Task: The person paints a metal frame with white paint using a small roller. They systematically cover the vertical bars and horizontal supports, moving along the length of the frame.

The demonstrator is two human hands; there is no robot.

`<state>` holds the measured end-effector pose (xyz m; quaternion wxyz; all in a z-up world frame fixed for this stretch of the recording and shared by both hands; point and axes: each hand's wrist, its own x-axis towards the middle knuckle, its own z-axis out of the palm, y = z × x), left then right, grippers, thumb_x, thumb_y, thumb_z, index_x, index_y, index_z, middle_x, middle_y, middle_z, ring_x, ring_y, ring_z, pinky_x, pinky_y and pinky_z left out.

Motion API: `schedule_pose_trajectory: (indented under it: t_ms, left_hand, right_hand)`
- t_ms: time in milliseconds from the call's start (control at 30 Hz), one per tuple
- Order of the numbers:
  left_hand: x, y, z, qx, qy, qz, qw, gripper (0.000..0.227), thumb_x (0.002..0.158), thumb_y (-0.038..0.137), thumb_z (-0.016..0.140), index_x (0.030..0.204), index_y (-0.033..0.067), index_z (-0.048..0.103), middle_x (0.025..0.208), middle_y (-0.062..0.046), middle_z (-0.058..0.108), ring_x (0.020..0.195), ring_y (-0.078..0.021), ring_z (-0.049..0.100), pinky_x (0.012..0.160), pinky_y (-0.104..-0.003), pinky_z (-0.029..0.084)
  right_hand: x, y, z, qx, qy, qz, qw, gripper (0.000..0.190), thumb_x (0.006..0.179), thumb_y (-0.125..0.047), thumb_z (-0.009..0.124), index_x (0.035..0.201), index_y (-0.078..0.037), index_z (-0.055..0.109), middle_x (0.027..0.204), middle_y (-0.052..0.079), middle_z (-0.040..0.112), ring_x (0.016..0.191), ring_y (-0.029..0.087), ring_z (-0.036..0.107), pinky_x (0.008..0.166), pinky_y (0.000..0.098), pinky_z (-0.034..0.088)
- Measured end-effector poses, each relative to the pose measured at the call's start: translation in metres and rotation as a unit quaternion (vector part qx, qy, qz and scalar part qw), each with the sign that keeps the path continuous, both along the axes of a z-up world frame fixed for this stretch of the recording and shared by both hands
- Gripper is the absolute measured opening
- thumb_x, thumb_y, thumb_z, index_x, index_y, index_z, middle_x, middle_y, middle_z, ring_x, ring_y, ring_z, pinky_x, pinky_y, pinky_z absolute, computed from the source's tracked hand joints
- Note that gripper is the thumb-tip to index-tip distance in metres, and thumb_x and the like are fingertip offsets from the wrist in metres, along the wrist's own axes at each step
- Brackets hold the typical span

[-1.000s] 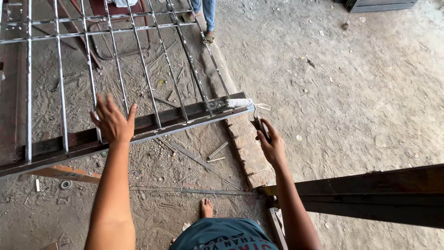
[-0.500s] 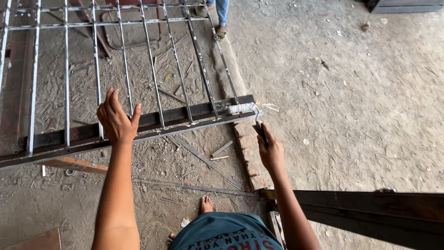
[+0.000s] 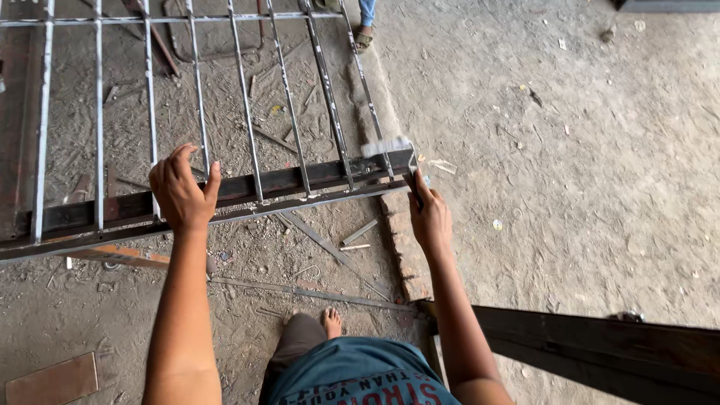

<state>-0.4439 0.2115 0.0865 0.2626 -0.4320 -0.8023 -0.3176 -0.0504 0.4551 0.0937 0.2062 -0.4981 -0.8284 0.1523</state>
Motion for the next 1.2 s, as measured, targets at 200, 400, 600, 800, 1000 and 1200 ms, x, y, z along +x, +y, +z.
schedule_pose_trajectory:
  t_ms: [200,400,600,800,1000,1200]
  left_hand:
    - [-0.006,0.001,-0.009,-0.017,-0.033,0.012,0.999,0.052,0.116,0.058,0.047,0.134,0.0101,0.056,0.112,-0.012,0.065,0.108,-0.0318,0.062,0.108,-0.048,0.042]
    - [-0.012,0.004,-0.02,-0.018,-0.065,0.026,0.997,0.056,0.114,0.062,0.044,0.131,0.0101,0.058,0.104,-0.012,0.066,0.105,-0.0309,0.063,0.108,-0.049,0.042]
    - [-0.016,0.004,-0.022,-0.027,-0.078,0.015,0.997,0.058,0.114,0.061,0.041,0.129,0.009,0.06,0.11,-0.012,0.071,0.106,-0.0303,0.066,0.113,-0.049,0.038]
    - [-0.009,0.001,-0.016,-0.063,-0.094,0.014,0.994,0.05,0.112,0.058,0.047,0.116,0.0116,0.066,0.102,-0.01,0.073,0.099,-0.0277,0.068,0.115,-0.047,0.038]
    - [-0.008,0.001,-0.017,-0.049,-0.077,0.015,0.996,0.041,0.115,0.051,0.054,0.121,0.0118,0.065,0.11,-0.009,0.073,0.105,-0.0263,0.067,0.12,-0.047,0.033]
    - [-0.017,0.015,-0.03,-0.049,-0.065,-0.025,0.996,0.026,0.11,0.035,0.059,0.124,0.0145,0.067,0.128,-0.004,0.072,0.122,-0.0236,0.064,0.128,-0.054,0.019]
  right_hand:
    - [0.046,-0.043,0.014,0.017,-0.044,0.009,0.999,0.058,0.098,-0.026,0.063,0.154,-0.026,0.048,0.096,0.014,0.073,0.065,0.023,0.066,0.049,0.037,0.05]
    - [0.023,-0.047,0.012,-0.054,-0.093,-0.062,0.992,0.056,0.101,-0.028,0.06,0.154,-0.027,0.044,0.102,0.012,0.072,0.068,0.024,0.067,0.05,0.0398,0.052]
    - [-0.047,0.016,0.003,0.003,-0.067,-0.044,0.997,0.054,0.103,-0.027,0.057,0.155,-0.028,0.044,0.1,0.019,0.07,0.077,0.034,0.069,0.061,0.0455,0.053]
    - [-0.063,0.029,0.006,0.033,-0.055,-0.028,0.998,0.057,0.099,-0.024,0.063,0.153,-0.027,0.046,0.101,0.017,0.07,0.078,0.034,0.068,0.061,0.0457,0.053]
    - [0.0,-0.03,0.037,-0.078,-0.118,-0.027,0.99,0.061,0.102,-0.027,0.062,0.158,-0.03,0.038,0.094,0.014,0.069,0.07,0.028,0.068,0.055,0.0411,0.056]
    - [0.022,-0.06,0.051,-0.036,-0.119,-0.036,0.992,0.057,0.096,-0.032,0.065,0.151,-0.031,0.049,0.098,0.015,0.069,0.073,0.031,0.07,0.059,0.0439,0.055]
